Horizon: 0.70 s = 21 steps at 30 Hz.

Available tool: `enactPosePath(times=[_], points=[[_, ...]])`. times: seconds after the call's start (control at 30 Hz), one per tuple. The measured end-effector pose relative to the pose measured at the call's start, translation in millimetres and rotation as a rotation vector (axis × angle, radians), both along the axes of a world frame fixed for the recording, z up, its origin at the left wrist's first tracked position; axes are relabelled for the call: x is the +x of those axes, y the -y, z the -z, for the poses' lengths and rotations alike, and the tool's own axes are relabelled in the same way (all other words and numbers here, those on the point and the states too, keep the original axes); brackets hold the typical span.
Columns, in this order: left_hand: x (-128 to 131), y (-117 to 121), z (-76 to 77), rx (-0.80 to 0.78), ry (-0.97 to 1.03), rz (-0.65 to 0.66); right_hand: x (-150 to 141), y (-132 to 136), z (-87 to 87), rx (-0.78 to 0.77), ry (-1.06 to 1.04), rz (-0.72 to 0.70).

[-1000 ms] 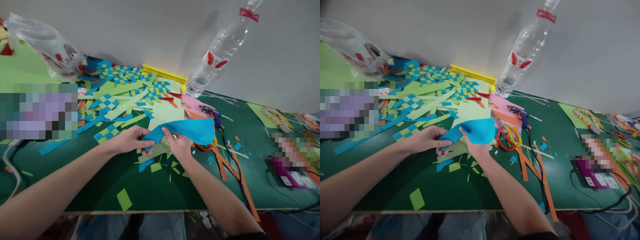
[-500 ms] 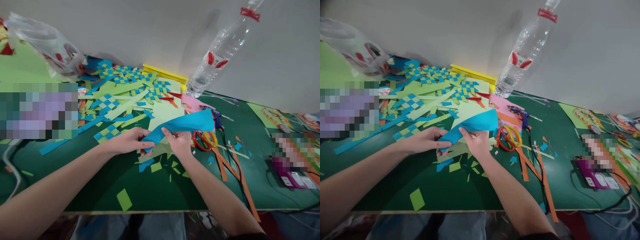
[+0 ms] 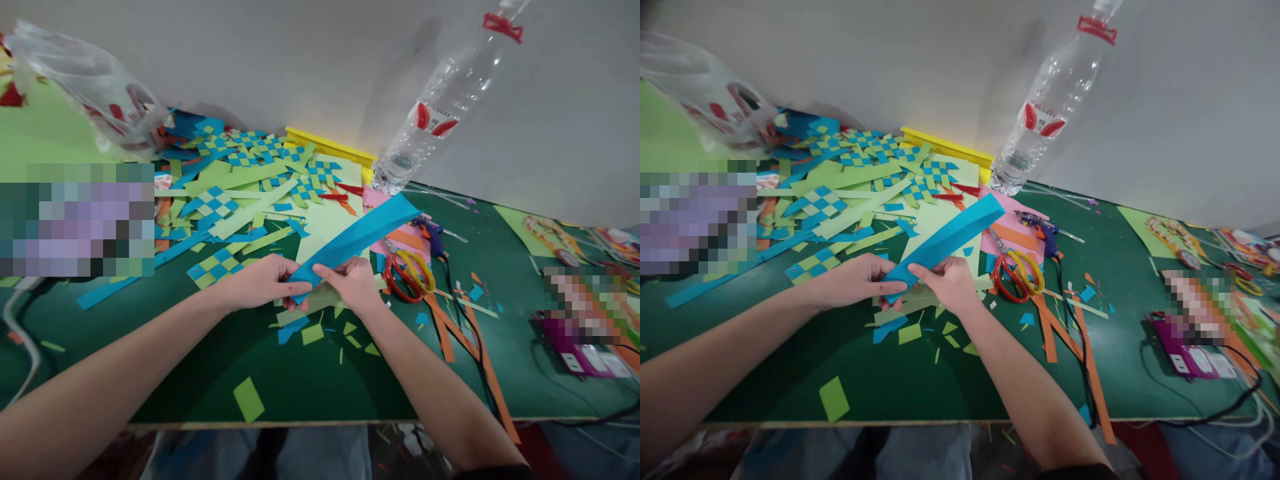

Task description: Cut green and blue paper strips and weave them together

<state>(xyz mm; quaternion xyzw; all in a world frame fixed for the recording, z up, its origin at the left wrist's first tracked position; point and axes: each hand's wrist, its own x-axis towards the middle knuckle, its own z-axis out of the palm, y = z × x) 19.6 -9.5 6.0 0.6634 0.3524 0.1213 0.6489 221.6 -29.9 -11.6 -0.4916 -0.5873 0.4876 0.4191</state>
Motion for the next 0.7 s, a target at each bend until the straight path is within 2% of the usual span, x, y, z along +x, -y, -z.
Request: enactPosePath(times=[0.2, 0.4, 0.7], points=[[-0.6, -0.1, 0.5, 0.055, -0.027, 0.029, 0.9, -2.1, -0.2, -0.018, -0.05, 0.022], [0.6, 1.8, -1.8, 0.129, -0.063, 0.021, 0.4, -3.8, -1.1, -0.1, -0.229, 0.117], [1.4, 0.9, -0.9, 0.177, -0.117, 0.05, 6.6, -16.3, 4.5, -0.092, -0.385, 0.238]])
